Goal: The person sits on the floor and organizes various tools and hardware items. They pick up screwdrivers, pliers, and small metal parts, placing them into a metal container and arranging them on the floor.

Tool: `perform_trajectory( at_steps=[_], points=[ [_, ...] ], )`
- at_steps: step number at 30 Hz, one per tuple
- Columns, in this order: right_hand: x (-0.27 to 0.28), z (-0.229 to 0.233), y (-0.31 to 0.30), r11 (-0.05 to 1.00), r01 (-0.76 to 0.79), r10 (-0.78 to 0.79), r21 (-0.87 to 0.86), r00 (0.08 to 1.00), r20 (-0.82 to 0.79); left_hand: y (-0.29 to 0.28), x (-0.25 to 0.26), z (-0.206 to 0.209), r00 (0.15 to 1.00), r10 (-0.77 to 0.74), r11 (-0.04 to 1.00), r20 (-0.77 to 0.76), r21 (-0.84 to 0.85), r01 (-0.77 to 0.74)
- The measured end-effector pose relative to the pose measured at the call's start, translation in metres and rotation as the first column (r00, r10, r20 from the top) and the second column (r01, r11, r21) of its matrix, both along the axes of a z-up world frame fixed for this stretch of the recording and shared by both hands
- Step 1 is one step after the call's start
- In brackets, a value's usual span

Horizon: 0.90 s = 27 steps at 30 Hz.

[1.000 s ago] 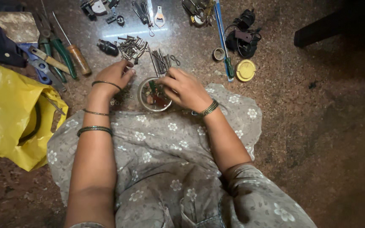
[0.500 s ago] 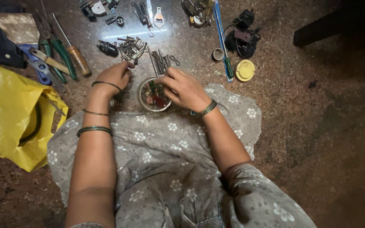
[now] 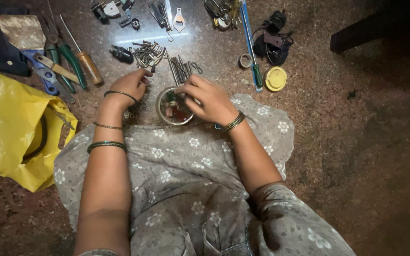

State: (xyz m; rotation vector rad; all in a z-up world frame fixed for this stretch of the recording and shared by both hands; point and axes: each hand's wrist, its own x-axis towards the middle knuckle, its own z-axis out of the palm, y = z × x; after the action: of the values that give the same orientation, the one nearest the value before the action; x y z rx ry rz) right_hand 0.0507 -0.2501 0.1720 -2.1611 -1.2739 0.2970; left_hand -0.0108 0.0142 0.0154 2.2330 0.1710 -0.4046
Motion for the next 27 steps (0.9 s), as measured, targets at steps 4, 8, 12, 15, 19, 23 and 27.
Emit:
perform_trajectory(
  at_steps=[4, 8, 12, 15, 19, 23, 27],
  points=[
    [0.001, -0.002, -0.001, 1.0, 0.002, -0.002, 0.015, 1.0, 0.007, 0.0, -0.001, -0.002, 1.0, 0.012, 1.0, 0.005, -0.006, -0.012],
    [0.013, -0.015, -0.014, 0.995, 0.089, -0.086, 0.041, 0.994, -0.07, 0.0, 0.0, -0.005, 1.0, 0.006, 1.0, -0.001, 0.005, -0.006],
    [0.063, -0.033, -0.069, 0.934, 0.347, -0.337, 0.087, 0.935, -0.112, 0.001, -0.002, -0.008, 1.0, -0.009, 1.0, 0.02, 0.024, 0.008],
    [0.111, -0.066, -0.115, 0.812, 0.583, -0.584, 0.028, 0.811, 0.045, 0.0, -0.004, -0.008, 1.0, 0.002, 1.0, -0.025, 0.013, -0.002],
    [0.143, -0.155, -0.151, 0.722, 0.65, -0.623, -0.239, 0.76, 0.187, 0.0, -0.003, -0.01, 1.0, -0.008, 1.0, 0.019, 0.027, 0.008],
    [0.159, -0.246, -0.16, 0.645, 0.608, -0.627, -0.463, 0.767, 0.134, 0.002, -0.003, -0.014, 1.0, -0.013, 1.0, 0.005, 0.021, 0.013],
    [0.149, -0.282, -0.136, 0.565, 0.643, -0.542, -0.517, 0.762, 0.355, 0.002, -0.001, -0.009, 0.999, -0.007, 1.0, 0.033, 0.007, 0.007]
  ],
)
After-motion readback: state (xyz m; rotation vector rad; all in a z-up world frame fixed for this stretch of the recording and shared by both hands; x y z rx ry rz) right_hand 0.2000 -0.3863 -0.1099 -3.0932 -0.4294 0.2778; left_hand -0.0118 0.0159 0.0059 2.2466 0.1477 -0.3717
